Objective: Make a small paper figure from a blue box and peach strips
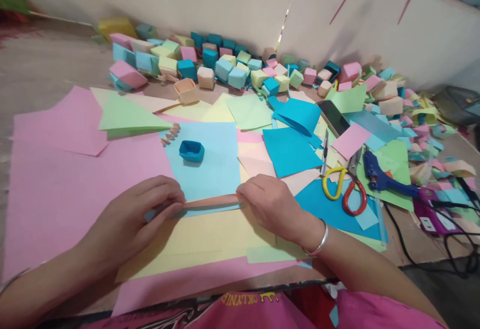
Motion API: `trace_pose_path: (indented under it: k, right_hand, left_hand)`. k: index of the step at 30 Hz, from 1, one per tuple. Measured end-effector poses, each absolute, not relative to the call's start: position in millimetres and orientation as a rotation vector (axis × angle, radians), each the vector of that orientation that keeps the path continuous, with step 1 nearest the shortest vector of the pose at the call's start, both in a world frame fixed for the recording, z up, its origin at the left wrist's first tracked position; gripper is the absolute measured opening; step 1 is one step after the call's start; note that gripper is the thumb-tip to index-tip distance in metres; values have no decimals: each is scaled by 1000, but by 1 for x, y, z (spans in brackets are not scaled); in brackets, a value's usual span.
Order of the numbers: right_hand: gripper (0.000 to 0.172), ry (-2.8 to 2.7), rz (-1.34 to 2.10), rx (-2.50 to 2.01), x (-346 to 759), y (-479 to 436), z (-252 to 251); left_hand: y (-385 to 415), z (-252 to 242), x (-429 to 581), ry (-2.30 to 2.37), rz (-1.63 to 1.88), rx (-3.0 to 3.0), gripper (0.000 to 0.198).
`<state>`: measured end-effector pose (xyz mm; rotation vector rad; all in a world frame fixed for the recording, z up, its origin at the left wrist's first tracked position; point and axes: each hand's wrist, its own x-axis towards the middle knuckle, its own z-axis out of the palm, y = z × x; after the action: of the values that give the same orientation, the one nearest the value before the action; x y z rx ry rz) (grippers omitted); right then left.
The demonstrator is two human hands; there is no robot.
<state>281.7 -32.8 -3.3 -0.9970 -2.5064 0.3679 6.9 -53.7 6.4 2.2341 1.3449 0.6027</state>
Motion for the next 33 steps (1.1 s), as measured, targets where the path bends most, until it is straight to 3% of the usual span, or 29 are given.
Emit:
trace_pose_path:
  k: [16, 22, 33]
  right_hand:
    - [20, -2493, 403, -998, 285, -32, 0]
    - [16, -2525, 256, -954, 278, -31, -3]
    - [19, -2476, 434, -932, 272, -34, -6]
  left_hand:
    - [-50, 7, 3, 1438, 652, 2149, 18]
    - [-52, 6, 7, 1369, 681, 2182, 19]
    - [-52, 11, 8, 1254, 800, 2136, 16]
